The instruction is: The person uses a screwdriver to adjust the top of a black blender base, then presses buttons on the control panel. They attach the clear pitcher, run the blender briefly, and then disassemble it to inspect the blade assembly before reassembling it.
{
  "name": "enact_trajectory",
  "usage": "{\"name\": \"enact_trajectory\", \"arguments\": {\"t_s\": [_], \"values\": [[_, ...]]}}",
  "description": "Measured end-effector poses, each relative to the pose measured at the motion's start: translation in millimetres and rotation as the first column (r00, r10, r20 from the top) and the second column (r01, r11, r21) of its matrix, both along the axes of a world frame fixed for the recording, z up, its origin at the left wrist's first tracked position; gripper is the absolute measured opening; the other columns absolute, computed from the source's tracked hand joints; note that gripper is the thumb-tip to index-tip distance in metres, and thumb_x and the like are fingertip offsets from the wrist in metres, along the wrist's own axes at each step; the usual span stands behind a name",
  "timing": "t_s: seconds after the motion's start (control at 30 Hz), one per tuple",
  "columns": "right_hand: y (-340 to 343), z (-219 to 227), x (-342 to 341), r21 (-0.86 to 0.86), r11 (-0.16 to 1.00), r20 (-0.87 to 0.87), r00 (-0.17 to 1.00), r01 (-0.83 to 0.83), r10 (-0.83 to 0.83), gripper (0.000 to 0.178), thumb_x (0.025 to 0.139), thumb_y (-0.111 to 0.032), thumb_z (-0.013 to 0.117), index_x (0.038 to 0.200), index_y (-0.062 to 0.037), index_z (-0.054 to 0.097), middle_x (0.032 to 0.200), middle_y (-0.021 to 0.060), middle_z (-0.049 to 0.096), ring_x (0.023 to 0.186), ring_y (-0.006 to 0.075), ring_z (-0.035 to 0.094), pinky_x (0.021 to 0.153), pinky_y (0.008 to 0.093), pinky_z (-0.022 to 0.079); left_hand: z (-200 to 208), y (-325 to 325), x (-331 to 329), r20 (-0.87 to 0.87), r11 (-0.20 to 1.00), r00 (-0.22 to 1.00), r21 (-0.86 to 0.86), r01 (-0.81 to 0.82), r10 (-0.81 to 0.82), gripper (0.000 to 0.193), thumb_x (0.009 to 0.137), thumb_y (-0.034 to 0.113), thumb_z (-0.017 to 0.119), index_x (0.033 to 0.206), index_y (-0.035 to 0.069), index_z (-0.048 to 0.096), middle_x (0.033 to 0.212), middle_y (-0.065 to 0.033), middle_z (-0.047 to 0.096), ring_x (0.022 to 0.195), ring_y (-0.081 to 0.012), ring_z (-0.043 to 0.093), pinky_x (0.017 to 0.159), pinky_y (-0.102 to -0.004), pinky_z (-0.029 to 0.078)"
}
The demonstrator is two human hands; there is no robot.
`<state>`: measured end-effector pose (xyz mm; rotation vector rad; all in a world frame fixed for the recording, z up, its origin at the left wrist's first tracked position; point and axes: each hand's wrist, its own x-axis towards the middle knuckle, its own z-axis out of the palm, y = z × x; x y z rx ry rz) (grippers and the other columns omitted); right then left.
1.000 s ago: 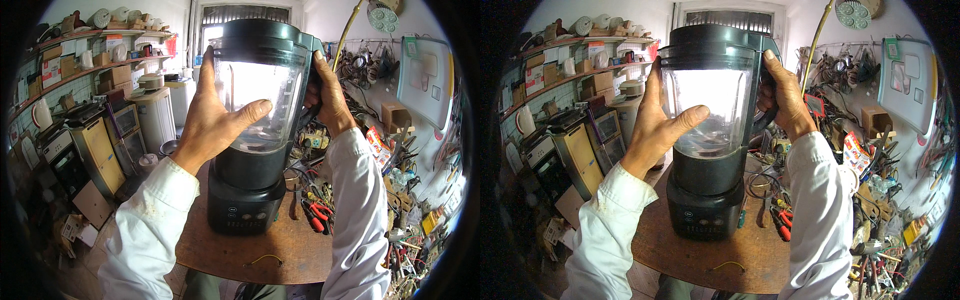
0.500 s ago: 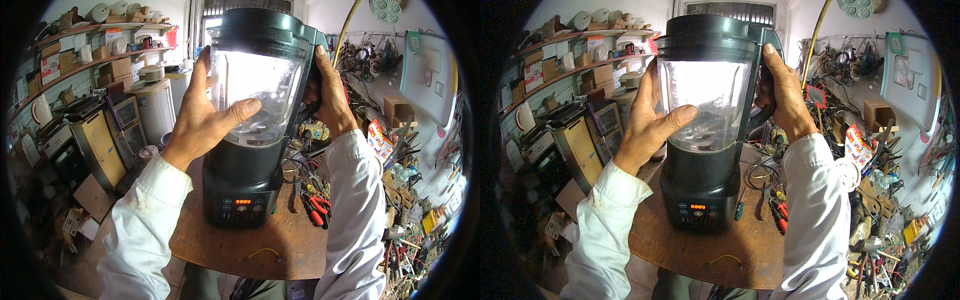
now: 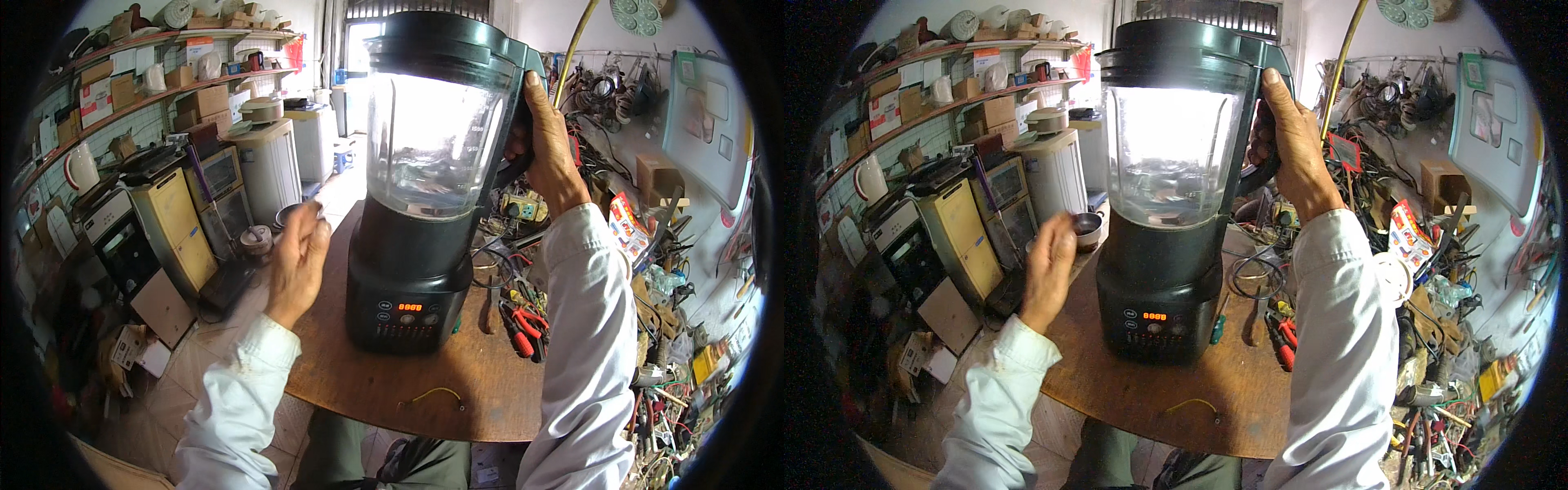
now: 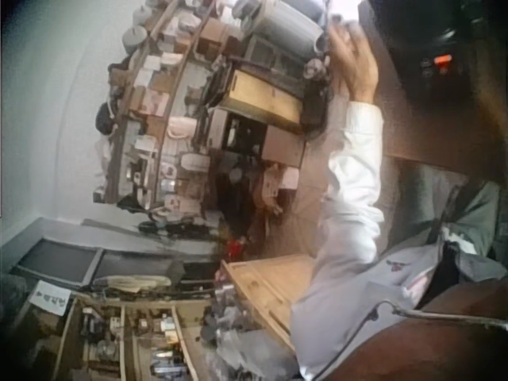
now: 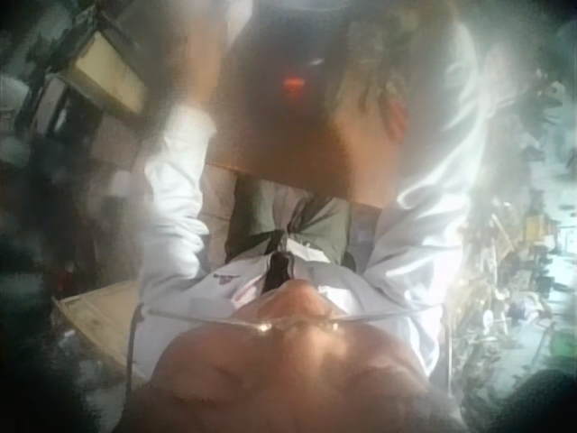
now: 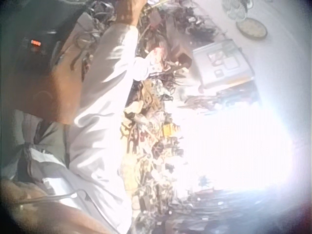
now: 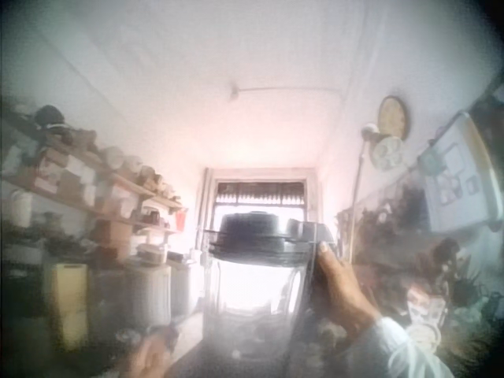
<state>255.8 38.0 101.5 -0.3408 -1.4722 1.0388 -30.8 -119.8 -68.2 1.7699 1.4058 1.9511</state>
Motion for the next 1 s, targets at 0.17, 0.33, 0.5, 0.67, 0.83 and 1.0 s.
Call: {"name": "enact_trajectory", "arguments": {"t_s": [0.17, 0.33, 0.5, 0.67, 0.83, 1.0], "values": [[4, -38, 4, 0.030, 0.988, -0.074, 0.986, 0.149, -0.146, 0.054, 0.101, -0.058, 0.058, 0.092, -0.0055, 0.064, 0.076, 0.0022, 0.059, 0.061, 0.0101, 0.049, 0.058, 0.0277, 0.043, -92, 20, -15, -0.066, 0.941, 0.957, -0.178, -0.288, 0.281, 0.035, 0.104, 0.031, 0.059, 0.121, 0.001, 0.066, 0.108, -0.0230, 0.072, 0.105, -0.0345, 0.070, 0.086, -0.0427, 0.053], [-13, -147, 32, -0.077, 0.959, -0.042, 0.960, 0.272, -0.276, 0.050, 0.107, -0.049, 0.051, 0.091, -0.0035, 0.061, 0.073, 0.0019, 0.057, 0.064, 0.0102, 0.050, 0.059, 0.0290, 0.043, -125, 27, -12, -0.185, 0.933, 0.943, -0.180, -0.311, 0.278, 0.023, 0.101, 0.020, 0.060, 0.109, 0.001, 0.071, 0.095, -0.0240, 0.073, 0.090, -0.0430, 0.070, 0.079, -0.0453, 0.054], [-42, -251, 14, -0.144, 0.930, 0.113, 0.939, 0.338, -0.323, 0.048, 0.108, -0.045, 0.051, 0.092, -0.0016, 0.062, 0.076, 0.0040, 0.062, 0.064, 0.0115, 0.055, 0.058, 0.0281, 0.046, -125, 13, -3, -0.228, 0.955, 0.954, -0.176, -0.239, 0.196, 0.017, 0.096, 0.007, 0.059, 0.105, 0.001, 0.072, 0.096, -0.0236, 0.073, 0.091, -0.0429, 0.071, 0.081, -0.0461, 0.054], [-55, -291, 9, -0.065, 0.896, 0.436, 0.820, 0.439, -0.370, 0.044, 0.108, -0.037, 0.055, 0.093, 0.0039, 0.063, 0.074, 0.0100, 0.064, 0.069, 0.0158, 0.057, 0.064, 0.0349, 0.048, -118, 4, -2, -0.248, 0.938, 0.948, -0.232, -0.258, 0.199, 0.017, 0.095, 0.005, 0.058, 0.104, 0.000, 0.072, 0.095, -0.0244, 0.072, 0.091, -0.0428, 0.071, 0.081, -0.0467, 0.054], [-70, -291, 5, 0.135, 0.874, 0.495, 0.732, 0.466, -0.467, 0.040, 0.107, -0.035, 0.055, 0.092, 0.0022, 0.061, 0.076, 0.0222, 0.062, 0.067, 0.0340, 0.059, 0.065, 0.0424, 0.047, -118, 3, 0, -0.276, 0.932, 0.936, -0.224, -0.284, 0.218, 0.016, 0.095, 0.004, 0.058, 0.103, 0.001, 0.072, 0.096, -0.0247, 0.072, 0.091, -0.0444, 0.070, 0.080, -0.0473, 0.054], [-74, -291, 6, 0.223, 0.866, 0.507, 0.706, 0.448, -0.495, 0.039, 0.107, -0.033, 0.054, 0.090, 0.0016, 0.060, 0.076, 0.0247, 0.061, 0.071, 0.0440, 0.061, 0.064, 0.0452, 0.046, -120, 3, -1, -0.293, 0.928, 0.930, -0.230, -0.292, 0.220, 0.016, 0.094, 0.003, 0.058, 0.104, 0.000, 0.072, 0.095, -0.0251, 0.072, 0.092, -0.0450, 0.070, 0.079, -0.0473, 0.054]]}}
